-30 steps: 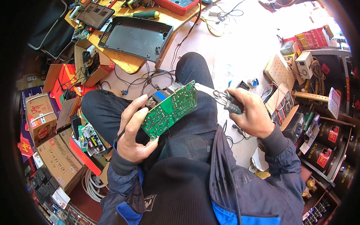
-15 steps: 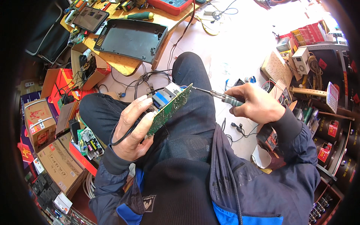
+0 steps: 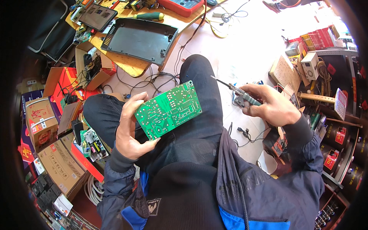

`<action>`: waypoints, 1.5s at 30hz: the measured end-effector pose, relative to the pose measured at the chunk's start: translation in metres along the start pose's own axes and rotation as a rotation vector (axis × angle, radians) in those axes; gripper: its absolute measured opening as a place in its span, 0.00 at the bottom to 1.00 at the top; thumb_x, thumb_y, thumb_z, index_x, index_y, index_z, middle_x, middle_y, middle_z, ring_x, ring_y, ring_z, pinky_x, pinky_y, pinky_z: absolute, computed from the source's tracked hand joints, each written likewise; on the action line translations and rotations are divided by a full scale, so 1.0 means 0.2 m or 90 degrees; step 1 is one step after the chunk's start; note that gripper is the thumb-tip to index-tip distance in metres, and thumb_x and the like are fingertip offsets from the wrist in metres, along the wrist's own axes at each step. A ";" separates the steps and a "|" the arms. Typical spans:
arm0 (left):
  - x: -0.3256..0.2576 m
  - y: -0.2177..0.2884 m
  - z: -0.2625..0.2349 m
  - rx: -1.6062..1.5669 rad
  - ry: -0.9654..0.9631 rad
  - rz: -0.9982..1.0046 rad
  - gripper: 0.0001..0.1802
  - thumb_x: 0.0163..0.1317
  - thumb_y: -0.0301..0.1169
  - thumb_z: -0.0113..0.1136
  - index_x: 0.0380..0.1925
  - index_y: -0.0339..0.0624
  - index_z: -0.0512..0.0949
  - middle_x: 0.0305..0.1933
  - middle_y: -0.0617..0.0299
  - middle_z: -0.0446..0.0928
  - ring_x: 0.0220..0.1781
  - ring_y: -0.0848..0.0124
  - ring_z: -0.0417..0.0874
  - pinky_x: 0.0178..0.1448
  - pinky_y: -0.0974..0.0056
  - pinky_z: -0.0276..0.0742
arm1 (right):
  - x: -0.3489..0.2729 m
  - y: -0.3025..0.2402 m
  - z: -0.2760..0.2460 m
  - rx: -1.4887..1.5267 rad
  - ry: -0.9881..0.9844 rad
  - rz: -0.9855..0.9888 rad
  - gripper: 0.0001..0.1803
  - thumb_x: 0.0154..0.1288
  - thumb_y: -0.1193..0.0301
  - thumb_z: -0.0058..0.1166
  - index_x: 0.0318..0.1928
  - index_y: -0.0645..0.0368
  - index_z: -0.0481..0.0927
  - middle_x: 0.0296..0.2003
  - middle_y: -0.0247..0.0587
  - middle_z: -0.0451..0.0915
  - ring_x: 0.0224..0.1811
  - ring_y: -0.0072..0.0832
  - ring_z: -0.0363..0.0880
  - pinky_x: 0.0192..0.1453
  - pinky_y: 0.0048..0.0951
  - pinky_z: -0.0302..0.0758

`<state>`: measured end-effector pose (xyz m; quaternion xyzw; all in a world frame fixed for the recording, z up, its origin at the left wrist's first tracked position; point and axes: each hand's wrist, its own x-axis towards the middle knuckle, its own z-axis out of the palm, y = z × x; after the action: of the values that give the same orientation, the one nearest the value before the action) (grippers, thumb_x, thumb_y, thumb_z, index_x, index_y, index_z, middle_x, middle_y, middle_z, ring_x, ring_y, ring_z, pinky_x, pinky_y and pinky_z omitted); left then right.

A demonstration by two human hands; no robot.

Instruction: The person sits on the floor in a cluttered workshop, using pliers to trim components on a green circuit board. They then connect a power supply to a different board with a fan, test it, and use a multimeter to measure voltage on a power strip.

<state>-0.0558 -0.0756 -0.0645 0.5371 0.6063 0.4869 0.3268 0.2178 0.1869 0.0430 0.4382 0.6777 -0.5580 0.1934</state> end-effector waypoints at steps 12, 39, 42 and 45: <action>-0.05 -0.10 0.07 -0.444 0.066 -0.089 0.57 0.37 0.17 0.76 0.72 0.40 0.60 0.75 0.47 0.64 0.77 0.57 0.67 0.79 0.53 0.63 | 0.13 0.19 0.27 0.320 0.188 -0.212 0.24 0.67 0.69 0.62 0.60 0.67 0.75 0.44 0.35 0.80 0.41 0.21 0.77 0.48 0.25 0.74; -0.05 0.06 0.07 0.040 0.069 0.062 0.47 0.40 0.20 0.74 0.66 0.40 0.69 0.72 0.42 0.70 0.71 0.47 0.74 0.73 0.52 0.71 | 0.32 0.06 0.49 0.490 0.162 -0.293 0.25 0.63 0.78 0.65 0.60 0.66 0.74 0.44 0.33 0.80 0.44 0.19 0.77 0.48 0.22 0.72; -0.05 0.06 0.07 0.018 0.073 0.059 0.47 0.40 0.20 0.74 0.67 0.40 0.69 0.71 0.42 0.70 0.72 0.48 0.73 0.74 0.52 0.70 | 0.32 0.06 0.49 0.481 0.163 -0.296 0.25 0.64 0.78 0.64 0.61 0.67 0.74 0.44 0.34 0.81 0.43 0.20 0.78 0.48 0.23 0.72; -0.06 0.04 0.07 -0.051 0.073 0.015 0.48 0.41 0.21 0.75 0.68 0.39 0.67 0.71 0.43 0.69 0.74 0.51 0.72 0.75 0.53 0.69 | 0.32 0.06 0.48 0.545 0.135 -0.300 0.25 0.65 0.77 0.63 0.61 0.67 0.73 0.44 0.36 0.82 0.43 0.21 0.79 0.50 0.24 0.73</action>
<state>-0.0384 -0.0846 -0.0637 0.5022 0.5978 0.5442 0.3070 0.1712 0.1215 -0.0413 0.3676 0.4846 -0.7668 -0.2051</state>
